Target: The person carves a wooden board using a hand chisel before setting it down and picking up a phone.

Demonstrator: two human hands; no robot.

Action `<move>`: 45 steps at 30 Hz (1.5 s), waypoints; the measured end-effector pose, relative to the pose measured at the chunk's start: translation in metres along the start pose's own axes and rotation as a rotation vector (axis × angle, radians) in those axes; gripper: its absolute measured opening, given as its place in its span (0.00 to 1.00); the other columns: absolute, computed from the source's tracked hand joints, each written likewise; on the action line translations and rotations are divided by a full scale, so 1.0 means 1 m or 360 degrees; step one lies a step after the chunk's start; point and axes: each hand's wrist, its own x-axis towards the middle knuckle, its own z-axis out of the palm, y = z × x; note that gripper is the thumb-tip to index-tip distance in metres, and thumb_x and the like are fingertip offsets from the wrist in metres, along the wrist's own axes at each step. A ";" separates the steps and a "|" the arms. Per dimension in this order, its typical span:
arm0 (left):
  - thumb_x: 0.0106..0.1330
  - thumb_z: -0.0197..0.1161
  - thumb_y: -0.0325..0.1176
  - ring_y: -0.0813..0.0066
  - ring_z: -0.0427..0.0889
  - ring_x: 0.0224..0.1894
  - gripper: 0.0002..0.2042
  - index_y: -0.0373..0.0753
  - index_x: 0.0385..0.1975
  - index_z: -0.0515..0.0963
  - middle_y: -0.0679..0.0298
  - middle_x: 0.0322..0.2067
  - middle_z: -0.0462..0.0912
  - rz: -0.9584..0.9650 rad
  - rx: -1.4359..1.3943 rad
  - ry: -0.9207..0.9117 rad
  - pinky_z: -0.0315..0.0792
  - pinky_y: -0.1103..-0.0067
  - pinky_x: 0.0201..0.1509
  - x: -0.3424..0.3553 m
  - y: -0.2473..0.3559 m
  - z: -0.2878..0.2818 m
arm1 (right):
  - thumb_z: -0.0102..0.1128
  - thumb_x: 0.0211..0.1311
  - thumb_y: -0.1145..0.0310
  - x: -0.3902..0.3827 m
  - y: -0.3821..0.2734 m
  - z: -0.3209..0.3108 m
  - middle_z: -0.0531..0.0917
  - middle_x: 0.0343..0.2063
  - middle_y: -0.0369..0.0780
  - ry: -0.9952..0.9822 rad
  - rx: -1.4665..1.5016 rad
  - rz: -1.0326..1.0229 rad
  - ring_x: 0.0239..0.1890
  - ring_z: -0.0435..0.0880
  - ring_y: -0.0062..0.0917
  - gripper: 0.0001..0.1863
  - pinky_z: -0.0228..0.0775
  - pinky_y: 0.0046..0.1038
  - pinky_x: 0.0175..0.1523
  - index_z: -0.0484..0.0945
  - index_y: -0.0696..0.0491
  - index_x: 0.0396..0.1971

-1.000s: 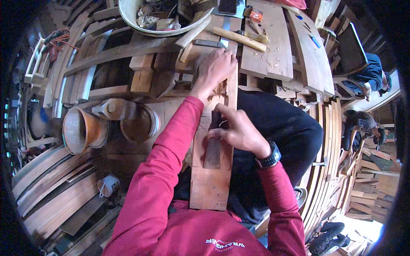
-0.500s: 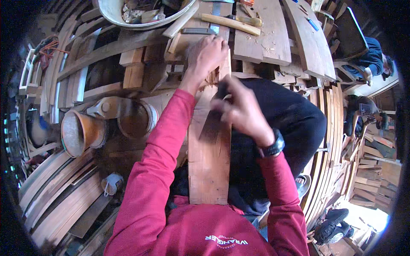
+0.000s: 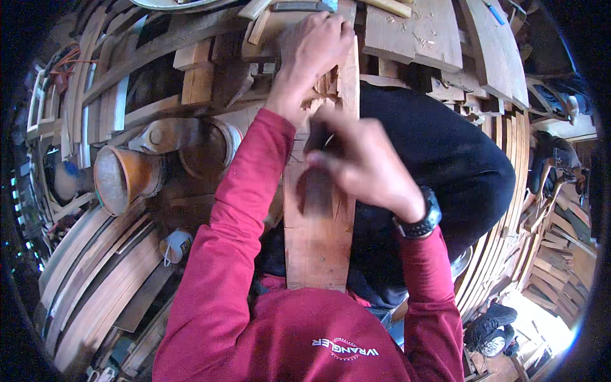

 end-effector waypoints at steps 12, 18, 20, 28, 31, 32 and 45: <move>0.69 0.58 0.38 0.41 0.84 0.44 0.13 0.34 0.36 0.84 0.41 0.38 0.85 0.0020 0.0048 0.0045 0.76 0.54 0.54 0.001 0.006 -0.006 | 0.69 0.55 0.78 0.004 0.006 -0.004 0.82 0.29 0.57 0.0539 0.0171 0.0119 0.35 0.83 0.57 0.21 0.75 0.46 0.37 0.72 0.58 0.48; 0.70 0.57 0.39 0.41 0.84 0.43 0.15 0.33 0.34 0.84 0.41 0.37 0.85 0.0036 0.0030 0.0042 0.77 0.55 0.53 0.000 0.006 -0.007 | 0.69 0.55 0.78 -0.002 0.015 0.008 0.82 0.29 0.57 0.0126 0.0181 0.0018 0.37 0.84 0.56 0.22 0.76 0.46 0.37 0.72 0.57 0.49; 0.70 0.57 0.39 0.41 0.85 0.42 0.15 0.33 0.34 0.84 0.41 0.37 0.85 0.0050 0.0032 0.0053 0.78 0.55 0.52 -0.005 0.005 -0.007 | 0.69 0.60 0.80 0.000 0.005 -0.001 0.85 0.32 0.42 0.0255 0.0223 0.0244 0.39 0.88 0.24 0.15 0.79 0.28 0.44 0.73 0.59 0.43; 0.74 0.57 0.39 0.37 0.82 0.46 0.15 0.32 0.40 0.81 0.42 0.40 0.84 0.0044 0.0049 0.0024 0.75 0.55 0.53 -0.002 -0.008 -0.010 | 0.65 0.58 0.82 -0.003 0.011 0.008 0.83 0.32 0.48 0.0145 0.0286 0.0112 0.39 0.85 0.41 0.17 0.78 0.37 0.41 0.71 0.58 0.45; 0.74 0.55 0.37 0.41 0.82 0.48 0.14 0.30 0.37 0.80 0.41 0.41 0.84 -0.0017 0.0052 -0.0031 0.74 0.57 0.54 0.003 0.021 -0.017 | 0.66 0.55 0.81 -0.005 0.014 0.002 0.82 0.30 0.56 0.0441 0.0476 0.0205 0.38 0.83 0.57 0.19 0.75 0.43 0.37 0.70 0.58 0.45; 0.73 0.55 0.37 0.42 0.83 0.45 0.14 0.31 0.37 0.81 0.43 0.40 0.85 -0.0095 0.0085 -0.0123 0.76 0.57 0.52 0.002 0.032 -0.026 | 0.65 0.58 0.83 -0.010 0.013 0.004 0.82 0.33 0.47 0.0298 0.0445 0.0237 0.40 0.84 0.40 0.17 0.77 0.35 0.42 0.71 0.58 0.46; 0.73 0.57 0.36 0.45 0.83 0.46 0.14 0.30 0.37 0.81 0.45 0.41 0.85 -0.0123 0.0128 -0.0122 0.76 0.59 0.53 0.000 0.021 -0.032 | 0.62 0.63 0.86 -0.008 0.009 0.004 0.83 0.34 0.39 -0.0002 0.0381 0.0235 0.42 0.85 0.21 0.14 0.80 0.28 0.50 0.70 0.58 0.44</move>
